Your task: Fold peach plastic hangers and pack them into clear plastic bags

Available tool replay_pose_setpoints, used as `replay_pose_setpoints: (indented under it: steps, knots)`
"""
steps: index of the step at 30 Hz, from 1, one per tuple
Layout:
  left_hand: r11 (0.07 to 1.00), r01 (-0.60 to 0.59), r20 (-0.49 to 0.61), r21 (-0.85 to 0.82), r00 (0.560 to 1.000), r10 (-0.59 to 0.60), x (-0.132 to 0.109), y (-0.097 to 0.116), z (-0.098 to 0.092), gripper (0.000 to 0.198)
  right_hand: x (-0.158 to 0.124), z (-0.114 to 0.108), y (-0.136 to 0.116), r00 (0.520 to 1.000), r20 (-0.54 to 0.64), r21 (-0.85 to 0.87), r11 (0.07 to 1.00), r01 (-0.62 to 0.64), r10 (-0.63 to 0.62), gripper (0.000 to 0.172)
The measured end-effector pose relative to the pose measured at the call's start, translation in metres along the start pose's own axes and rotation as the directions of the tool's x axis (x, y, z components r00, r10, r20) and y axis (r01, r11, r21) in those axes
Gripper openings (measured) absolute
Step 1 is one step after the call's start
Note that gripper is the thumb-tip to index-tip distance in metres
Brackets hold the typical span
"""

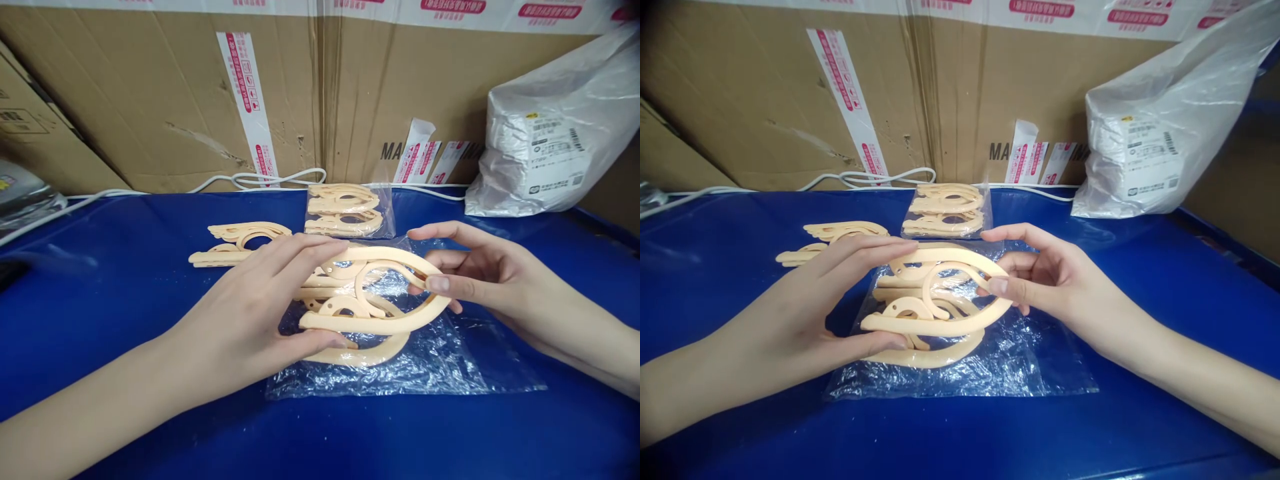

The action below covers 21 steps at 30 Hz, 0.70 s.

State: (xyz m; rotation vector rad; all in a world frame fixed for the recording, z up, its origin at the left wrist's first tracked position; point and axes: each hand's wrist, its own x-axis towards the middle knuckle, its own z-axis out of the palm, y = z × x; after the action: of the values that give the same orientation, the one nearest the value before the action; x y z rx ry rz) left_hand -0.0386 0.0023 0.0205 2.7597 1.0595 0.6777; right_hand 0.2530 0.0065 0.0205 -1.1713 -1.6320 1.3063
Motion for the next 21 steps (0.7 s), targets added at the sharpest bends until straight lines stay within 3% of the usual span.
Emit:
replay_pose_setpoints:
  steps: [13,21]
  knots:
    - [1.000,0.011,-0.030,0.008,0.999,-0.011,0.0007,-0.0017,0.0016,0.070,0.0001,0.0022,-0.0060,0.996,0.007,0.080,0.993,-0.087,0.087,0.055]
    - [0.994,0.012,-0.030,-0.112,0.999,-0.015,0.0015,-0.0043,0.0031,0.083,-0.0012,0.0023,-0.0067,0.997,0.020,0.094,0.992,-0.079,0.078,0.053]
